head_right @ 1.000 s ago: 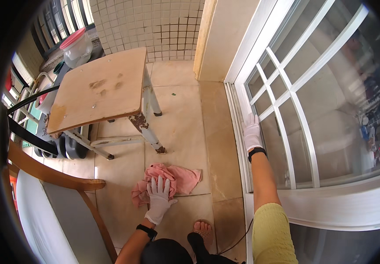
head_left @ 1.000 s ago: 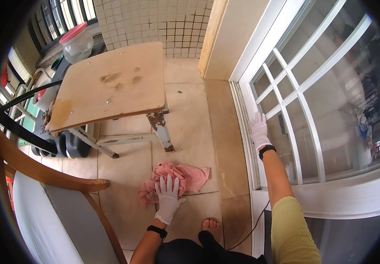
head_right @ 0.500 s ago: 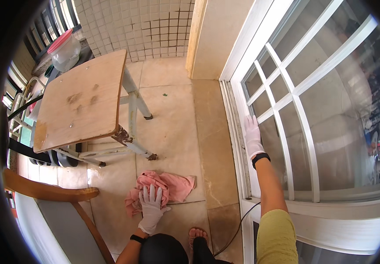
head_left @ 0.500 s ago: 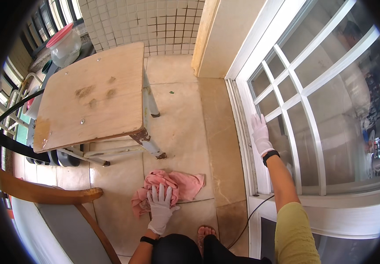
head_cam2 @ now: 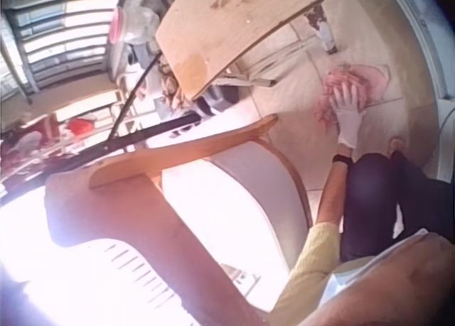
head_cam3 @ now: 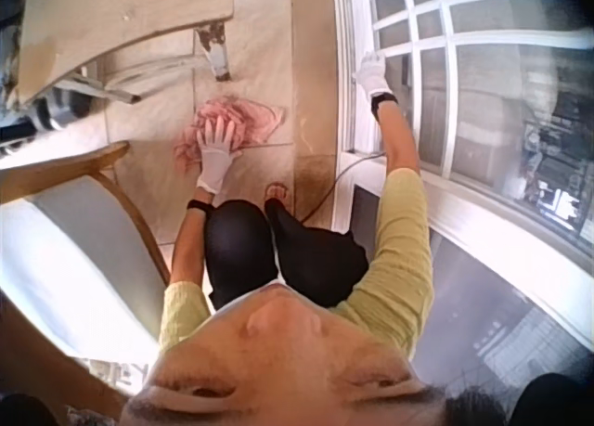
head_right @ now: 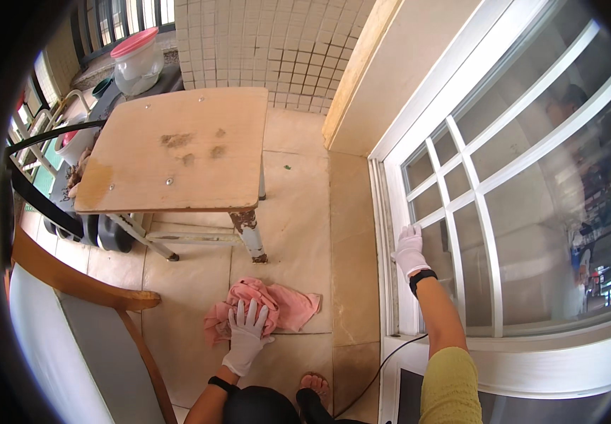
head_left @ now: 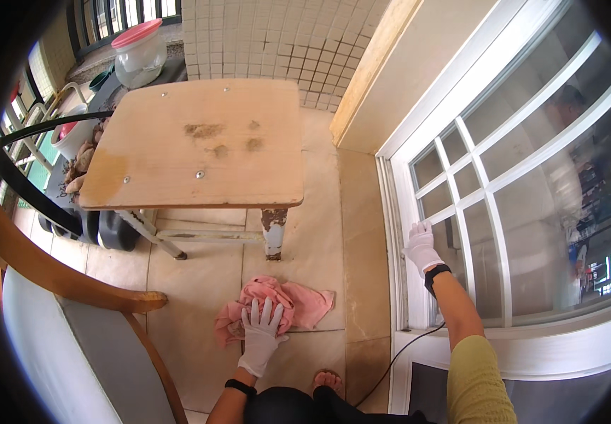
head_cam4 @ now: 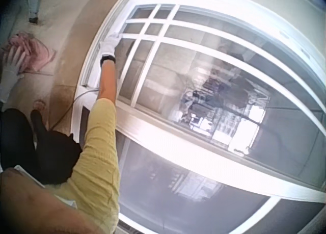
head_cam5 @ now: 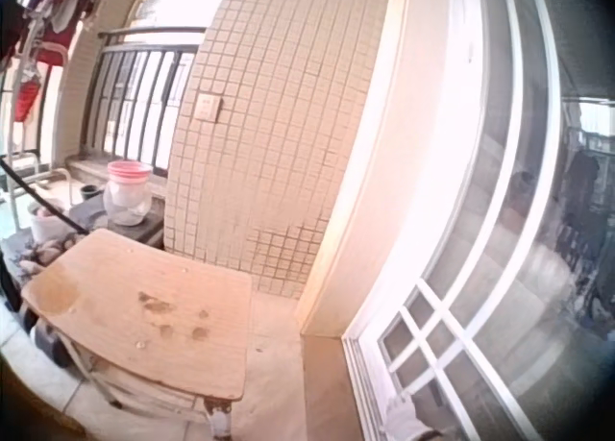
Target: The person cleans a sliding door track by wringing out a cloth in a bucket of water, wiping the metal tracks repeatedly, and then using the cloth to wipe the bottom edge of the glass door frame.
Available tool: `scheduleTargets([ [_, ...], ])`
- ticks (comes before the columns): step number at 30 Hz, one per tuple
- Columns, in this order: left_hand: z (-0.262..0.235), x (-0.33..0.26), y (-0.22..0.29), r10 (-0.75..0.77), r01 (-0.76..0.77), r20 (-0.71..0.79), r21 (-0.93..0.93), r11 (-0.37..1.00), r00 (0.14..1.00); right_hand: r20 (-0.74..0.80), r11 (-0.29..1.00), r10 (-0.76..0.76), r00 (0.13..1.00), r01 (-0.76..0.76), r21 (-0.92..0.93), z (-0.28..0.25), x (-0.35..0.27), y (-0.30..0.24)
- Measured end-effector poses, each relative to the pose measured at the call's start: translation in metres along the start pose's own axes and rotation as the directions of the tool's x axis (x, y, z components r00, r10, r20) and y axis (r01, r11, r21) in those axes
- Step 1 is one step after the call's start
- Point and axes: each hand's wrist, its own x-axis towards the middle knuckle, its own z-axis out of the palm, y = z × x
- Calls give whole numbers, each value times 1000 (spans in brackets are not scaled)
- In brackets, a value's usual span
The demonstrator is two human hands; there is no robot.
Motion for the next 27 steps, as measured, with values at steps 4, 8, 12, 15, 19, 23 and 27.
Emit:
scheduleTargets([
  [4, 5, -5, -5, 10, -11, 10, 14, 1000, 1000, -305, 1000, -20, 952, 17, -14, -30, 2, 16],
  [8, 0, -1, -1, 20, -20, -2, 30, 999, 1000, -426, 984, 83, 901, -142, -108, -68, 23, 64],
  [12, -3, -2, 1, 24, -24, 10, 41, 999, 1000, -597, 931, 21, 802, -234, -282, -105, 20, 101],
  [15, -1, 1, 2, 39, -40, 3, 42, 998, 999, -621, 926, 39, 783, -261, -271, -110, 31, 115],
  [19, 0, 1, 1, 38, -39, 15, 65, 997, 999, -537, 986, 19, 843, -105, -129, -121, 35, 79],
  [23, 4, 4, 2, 47, -47, 4, 47, 998, 999, -489, 1000, -9, 872, 9, -3, -105, 34, 59],
  [27, 3, 8, 1, 80, -77, -43, 65, 995, 996, -691, 955, 147, 708, -282, -87, -125, 50, 98],
])
